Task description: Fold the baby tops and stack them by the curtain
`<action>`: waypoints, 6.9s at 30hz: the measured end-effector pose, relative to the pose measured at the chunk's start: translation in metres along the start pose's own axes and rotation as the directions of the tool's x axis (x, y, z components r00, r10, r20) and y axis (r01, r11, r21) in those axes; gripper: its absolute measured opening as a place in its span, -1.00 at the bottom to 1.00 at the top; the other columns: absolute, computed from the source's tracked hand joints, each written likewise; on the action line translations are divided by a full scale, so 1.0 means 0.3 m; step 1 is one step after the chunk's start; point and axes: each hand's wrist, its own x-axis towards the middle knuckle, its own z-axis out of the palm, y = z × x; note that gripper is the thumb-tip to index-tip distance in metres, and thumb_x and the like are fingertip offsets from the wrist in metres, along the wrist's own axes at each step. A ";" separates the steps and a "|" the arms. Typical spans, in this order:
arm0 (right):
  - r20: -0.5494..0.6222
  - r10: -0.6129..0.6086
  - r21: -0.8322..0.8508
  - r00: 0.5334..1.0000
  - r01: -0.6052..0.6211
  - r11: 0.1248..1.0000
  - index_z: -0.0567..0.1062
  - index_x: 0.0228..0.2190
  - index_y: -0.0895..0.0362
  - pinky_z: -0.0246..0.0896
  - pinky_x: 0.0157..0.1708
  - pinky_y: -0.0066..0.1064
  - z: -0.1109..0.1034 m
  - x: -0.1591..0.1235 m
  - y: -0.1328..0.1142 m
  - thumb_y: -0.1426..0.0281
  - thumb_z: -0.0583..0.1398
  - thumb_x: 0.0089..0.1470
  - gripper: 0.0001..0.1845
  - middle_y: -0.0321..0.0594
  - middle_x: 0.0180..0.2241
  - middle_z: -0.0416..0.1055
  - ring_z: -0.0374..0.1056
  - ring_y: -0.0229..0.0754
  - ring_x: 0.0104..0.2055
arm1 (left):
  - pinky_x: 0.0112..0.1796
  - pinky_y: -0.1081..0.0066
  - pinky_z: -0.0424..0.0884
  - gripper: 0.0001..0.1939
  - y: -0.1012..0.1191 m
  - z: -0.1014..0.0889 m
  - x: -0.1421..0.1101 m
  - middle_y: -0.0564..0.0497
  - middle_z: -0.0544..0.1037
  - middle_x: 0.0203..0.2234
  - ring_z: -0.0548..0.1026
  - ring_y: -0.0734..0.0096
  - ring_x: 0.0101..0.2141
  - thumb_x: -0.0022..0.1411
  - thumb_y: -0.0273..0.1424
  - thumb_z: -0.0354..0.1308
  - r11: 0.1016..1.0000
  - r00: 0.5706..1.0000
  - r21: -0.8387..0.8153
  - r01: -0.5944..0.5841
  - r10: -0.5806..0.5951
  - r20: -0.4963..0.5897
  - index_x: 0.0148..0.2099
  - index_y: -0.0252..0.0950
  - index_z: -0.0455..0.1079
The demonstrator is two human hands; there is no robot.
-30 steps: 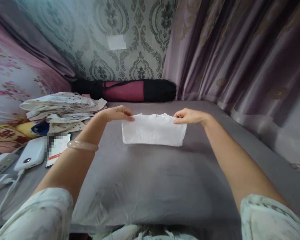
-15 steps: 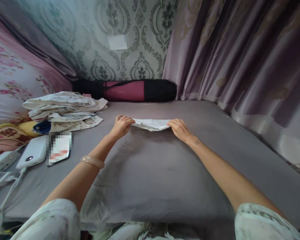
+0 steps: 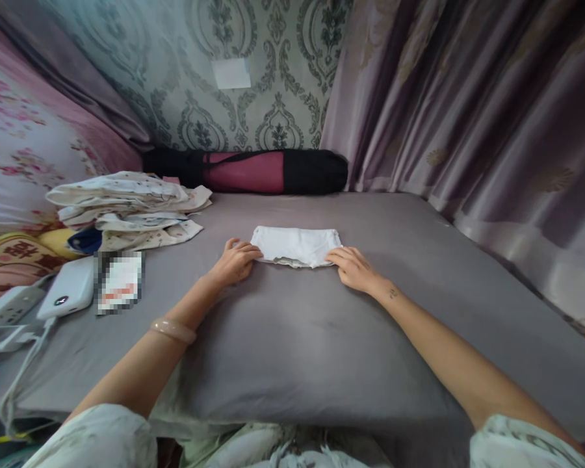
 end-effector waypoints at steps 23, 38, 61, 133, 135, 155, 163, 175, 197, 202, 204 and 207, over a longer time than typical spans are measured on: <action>0.043 0.376 -0.001 0.926 -0.377 0.926 0.11 0.28 0.20 -0.26 0.25 0.11 0.156 0.333 -0.144 0.32 -0.14 0.26 -0.41 -0.02 0.32 -0.01 -0.10 0.11 0.33 | 0.24 -0.05 -0.13 -0.41 0.159 0.176 0.304 -0.19 0.07 0.33 -0.04 0.06 0.32 0.41 -0.19 -0.35 0.956 0.946 -0.008 0.292 -0.288 0.146 0.37 -0.34 -0.03; 0.092 0.359 0.012 0.929 -0.361 0.932 0.21 0.21 0.14 -0.31 0.25 0.13 0.123 0.377 -0.120 0.37 -0.12 0.24 -0.47 -0.03 0.28 0.09 -0.08 0.05 0.33 | 0.18 -0.08 0.02 -0.51 0.136 0.151 0.349 -0.23 0.21 0.26 0.11 0.05 0.26 0.39 -0.27 -0.25 0.971 0.967 0.038 0.238 -0.240 0.088 0.27 -0.31 0.15; 0.025 0.439 0.019 0.898 -0.440 0.898 0.17 0.23 0.27 -0.31 0.28 0.04 0.158 0.337 -0.093 0.34 -0.14 0.27 -0.45 -0.02 0.29 0.07 -0.13 -0.01 0.35 | 0.23 -0.01 -0.06 -0.46 0.104 0.159 0.303 -0.16 0.19 0.27 0.06 0.15 0.29 0.42 -0.21 -0.35 0.906 0.906 0.093 0.413 -0.419 0.057 0.31 -0.31 0.09; 0.054 0.448 -0.014 0.892 -0.448 0.894 0.15 0.23 0.24 -0.31 0.26 0.07 0.144 0.431 -0.185 0.26 -0.17 0.30 -0.43 0.05 0.33 -0.05 -0.21 0.04 0.36 | 0.23 0.13 0.04 -0.54 0.042 0.135 0.098 -0.04 0.23 0.27 0.09 0.22 0.28 0.40 -0.27 -0.23 0.915 0.914 0.014 0.402 -0.401 -0.057 0.25 -0.23 0.22; 0.048 0.449 -0.020 0.892 -0.448 0.894 0.16 0.23 0.25 -0.30 0.25 0.05 0.164 0.444 -0.202 0.25 -0.17 0.30 -0.43 0.04 0.32 -0.02 -0.18 0.03 0.35 | 0.23 0.13 0.04 -0.54 0.040 0.136 0.099 -0.03 0.23 0.27 0.09 0.23 0.28 0.40 -0.27 -0.22 0.911 0.911 0.017 0.411 -0.410 -0.053 0.25 -0.21 0.22; 0.016 0.416 -0.034 0.909 -0.416 0.909 0.19 0.21 0.25 -0.35 0.25 0.07 0.214 0.517 -0.308 0.27 -0.16 0.29 -0.44 0.05 0.29 0.04 -0.14 0.04 0.34 | 0.23 0.16 0.07 -0.55 0.041 0.128 0.100 -0.06 0.25 0.25 0.11 0.24 0.28 0.40 -0.29 -0.23 0.901 0.898 -0.015 0.434 -0.434 -0.070 0.23 -0.27 0.22; 0.000 0.415 -0.049 0.910 -0.414 0.909 0.23 0.19 0.23 -0.32 0.24 0.08 0.232 0.518 -0.309 0.28 -0.13 0.29 -0.47 0.06 0.25 0.14 -0.06 0.06 0.31 | 0.22 0.17 0.08 -0.56 0.032 0.135 0.100 -0.07 0.25 0.25 0.12 0.23 0.27 0.39 -0.31 -0.22 0.896 0.892 -0.037 0.442 -0.444 -0.088 0.22 -0.27 0.22; 0.035 0.378 0.013 0.925 -0.379 0.925 0.15 0.23 0.30 -0.38 0.26 0.06 0.258 0.597 -0.370 0.27 -0.18 0.29 -0.42 0.07 0.30 0.04 -0.14 0.04 0.34 | 0.17 0.24 0.18 -0.58 -0.029 0.173 0.097 -0.23 0.37 0.12 0.27 0.28 0.17 0.37 -0.42 -0.26 0.864 0.833 -0.167 0.475 -0.503 -0.232 0.19 -0.39 0.18; 0.194 0.325 0.024 0.925 -0.336 0.942 0.01 0.29 0.31 -0.42 0.29 0.02 0.274 0.655 -0.414 0.29 -0.19 0.29 -0.37 -0.02 0.36 -0.18 -0.31 -0.02 0.39 | 0.15 0.17 0.22 -0.41 -0.020 0.153 0.101 -0.24 0.42 0.10 0.33 0.22 0.15 0.42 -0.18 -0.41 0.826 0.773 -0.363 0.431 -0.545 -0.324 0.18 -0.39 0.25; 0.078 0.314 0.151 0.946 -0.322 0.934 0.04 0.28 0.30 -0.30 0.29 -0.10 0.258 0.650 -0.396 0.31 -0.21 0.30 -0.40 -0.03 0.35 -0.10 -0.24 -0.08 0.38 | 0.17 0.21 0.19 -0.37 -0.020 0.156 0.097 -0.24 0.40 0.12 0.31 0.26 0.17 0.42 -0.17 -0.46 0.837 0.783 -0.328 0.438 -0.535 -0.318 0.21 -0.41 0.23; 0.002 0.344 0.182 0.939 -0.338 0.923 0.04 0.28 0.28 -0.27 0.29 -0.14 0.235 0.631 -0.378 0.32 -0.22 0.30 -0.41 -0.06 0.35 -0.09 -0.22 -0.11 0.37 | 0.17 0.24 0.18 -0.39 -0.016 0.156 0.095 -0.21 0.38 0.14 0.28 0.29 0.18 0.43 -0.19 -0.46 0.849 0.796 -0.289 0.442 -0.520 -0.311 0.23 -0.38 0.21; -0.040 0.381 0.141 0.924 -0.372 0.917 0.06 0.28 0.22 -0.33 0.29 -0.05 0.196 0.570 -0.333 0.32 -0.20 0.30 -0.43 -0.06 0.35 -0.10 -0.24 -0.08 0.38 | 0.20 0.21 0.11 -0.44 0.000 0.151 0.094 -0.15 0.33 0.19 0.20 0.30 0.23 0.43 -0.20 -0.41 0.869 0.831 -0.196 0.454 -0.492 -0.260 0.27 -0.31 0.18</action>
